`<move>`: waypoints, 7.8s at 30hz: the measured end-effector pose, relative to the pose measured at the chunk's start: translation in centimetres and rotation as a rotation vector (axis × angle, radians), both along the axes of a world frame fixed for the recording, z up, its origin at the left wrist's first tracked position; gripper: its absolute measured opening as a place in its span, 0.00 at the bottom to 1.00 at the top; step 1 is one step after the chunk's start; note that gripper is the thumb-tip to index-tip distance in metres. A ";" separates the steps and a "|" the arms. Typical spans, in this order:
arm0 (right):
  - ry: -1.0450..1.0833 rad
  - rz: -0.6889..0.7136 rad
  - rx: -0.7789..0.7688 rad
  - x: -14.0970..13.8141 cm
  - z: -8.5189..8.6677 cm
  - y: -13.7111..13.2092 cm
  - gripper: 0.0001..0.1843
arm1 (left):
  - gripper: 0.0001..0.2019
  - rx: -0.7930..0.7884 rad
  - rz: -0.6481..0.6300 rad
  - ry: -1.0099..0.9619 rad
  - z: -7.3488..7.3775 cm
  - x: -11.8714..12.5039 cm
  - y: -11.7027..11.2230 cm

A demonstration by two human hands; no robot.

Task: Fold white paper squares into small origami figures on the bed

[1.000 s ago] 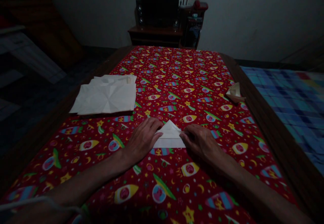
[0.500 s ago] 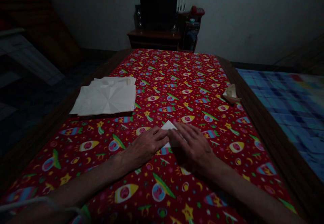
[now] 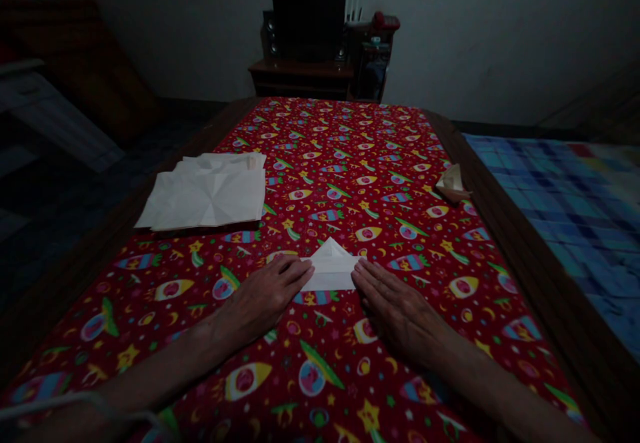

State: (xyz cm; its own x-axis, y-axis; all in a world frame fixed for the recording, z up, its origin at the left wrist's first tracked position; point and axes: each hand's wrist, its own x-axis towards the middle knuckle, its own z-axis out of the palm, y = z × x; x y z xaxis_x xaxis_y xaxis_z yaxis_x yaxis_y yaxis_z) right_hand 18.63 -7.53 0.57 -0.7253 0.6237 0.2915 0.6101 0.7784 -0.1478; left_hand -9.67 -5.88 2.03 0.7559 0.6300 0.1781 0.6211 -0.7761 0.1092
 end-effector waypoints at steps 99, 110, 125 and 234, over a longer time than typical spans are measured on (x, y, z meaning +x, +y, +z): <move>0.184 -0.230 -0.263 0.6 1.6 5.2 0.17 | 0.10 -0.218 0.305 -0.369 -0.1 3.8 1.6; 0.111 -0.313 -0.251 0.1 1.8 5.5 0.18 | 0.12 -0.231 0.371 -0.225 0.4 3.6 2.4; 0.066 -0.408 -0.220 -0.4 1.7 5.6 0.16 | 0.13 -0.118 0.308 -0.217 0.8 3.7 2.1; 0.385 -0.402 -0.159 -4.1 2.5 4.2 0.08 | 0.25 -0.063 0.187 -0.512 0.7 6.6 4.5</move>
